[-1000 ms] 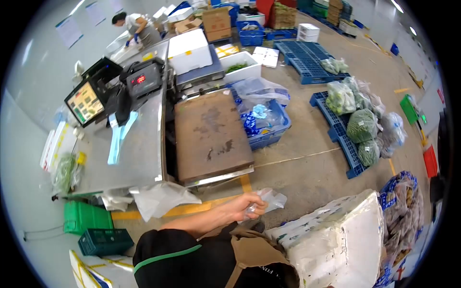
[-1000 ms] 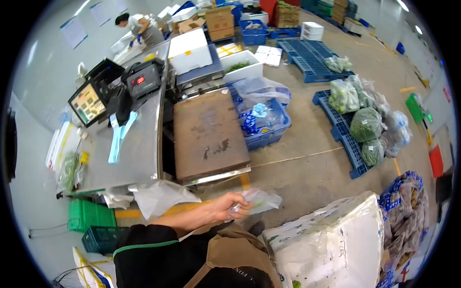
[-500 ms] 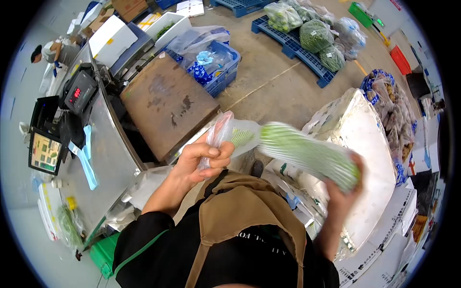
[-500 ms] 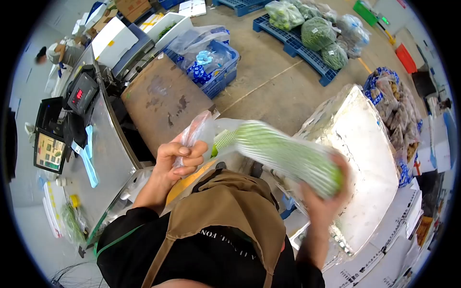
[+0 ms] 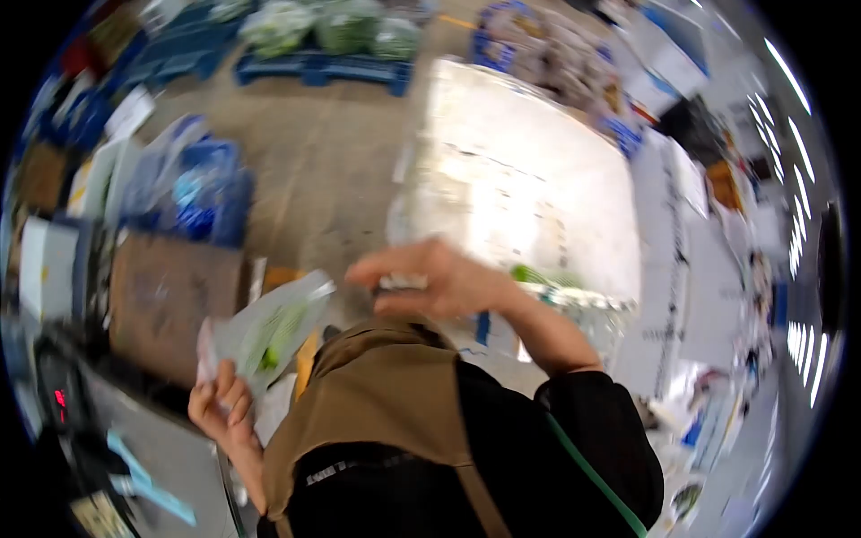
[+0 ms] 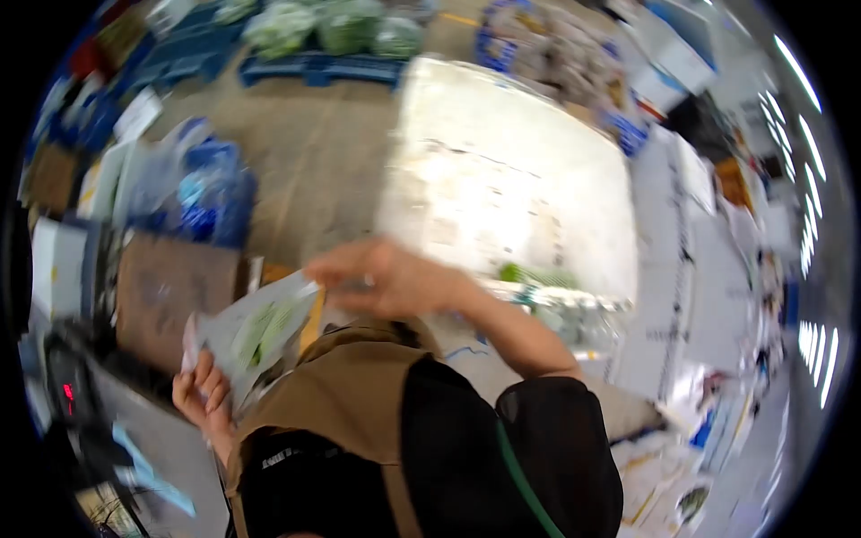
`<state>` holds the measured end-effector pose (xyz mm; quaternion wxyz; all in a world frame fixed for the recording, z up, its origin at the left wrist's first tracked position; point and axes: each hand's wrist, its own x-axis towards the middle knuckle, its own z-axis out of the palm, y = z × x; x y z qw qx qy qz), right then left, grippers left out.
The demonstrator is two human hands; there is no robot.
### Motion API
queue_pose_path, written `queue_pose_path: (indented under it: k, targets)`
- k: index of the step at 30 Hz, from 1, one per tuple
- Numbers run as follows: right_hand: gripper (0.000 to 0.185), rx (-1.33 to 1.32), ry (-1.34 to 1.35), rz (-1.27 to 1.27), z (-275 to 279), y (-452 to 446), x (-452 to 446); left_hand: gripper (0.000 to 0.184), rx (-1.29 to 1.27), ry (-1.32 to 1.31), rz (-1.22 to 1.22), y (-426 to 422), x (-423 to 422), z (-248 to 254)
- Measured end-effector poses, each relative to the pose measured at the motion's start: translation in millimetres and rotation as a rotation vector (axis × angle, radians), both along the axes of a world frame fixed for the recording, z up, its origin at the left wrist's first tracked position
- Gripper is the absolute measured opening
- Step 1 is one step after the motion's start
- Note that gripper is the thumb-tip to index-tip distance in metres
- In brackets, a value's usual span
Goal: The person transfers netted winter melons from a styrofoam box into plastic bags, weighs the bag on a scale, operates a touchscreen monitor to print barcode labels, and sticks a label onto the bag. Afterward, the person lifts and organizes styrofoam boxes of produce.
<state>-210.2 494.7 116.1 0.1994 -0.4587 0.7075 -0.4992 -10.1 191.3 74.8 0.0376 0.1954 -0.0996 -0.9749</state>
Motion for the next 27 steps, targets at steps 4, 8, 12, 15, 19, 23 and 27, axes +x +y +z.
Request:
queue_pose_path:
  k: [4,8,12,15,19,23,27]
  targets:
    - [0.034,0.128,-0.087,-0.731,-16,132,-79,0.019,0.076,0.022,-0.115,-14,6,-45]
    - [0.055,1.024,0.113,-0.532,-135,284,-103,0.024,0.042,-0.06,-0.11,-1,1,-51]
    - [0.064,1.426,-0.175,-0.015,-225,339,-68,0.024,-0.008,-0.106,-0.114,5,-2,-50]
    - [0.061,1.332,-0.003,0.159,-211,280,-72,0.019,-0.103,-0.217,0.031,26,-4,-28]
    - [0.071,1.307,-0.078,0.19,-287,335,-76,0.022,-0.056,-0.259,0.133,58,-22,-34]
    - [0.076,1.276,-0.069,-0.001,-283,345,-70,0.052,-0.111,-0.056,0.042,69,-48,-9]
    - [0.072,1.135,-0.027,-0.194,-245,290,-79,0.029,-0.129,0.095,-0.024,63,-57,12]
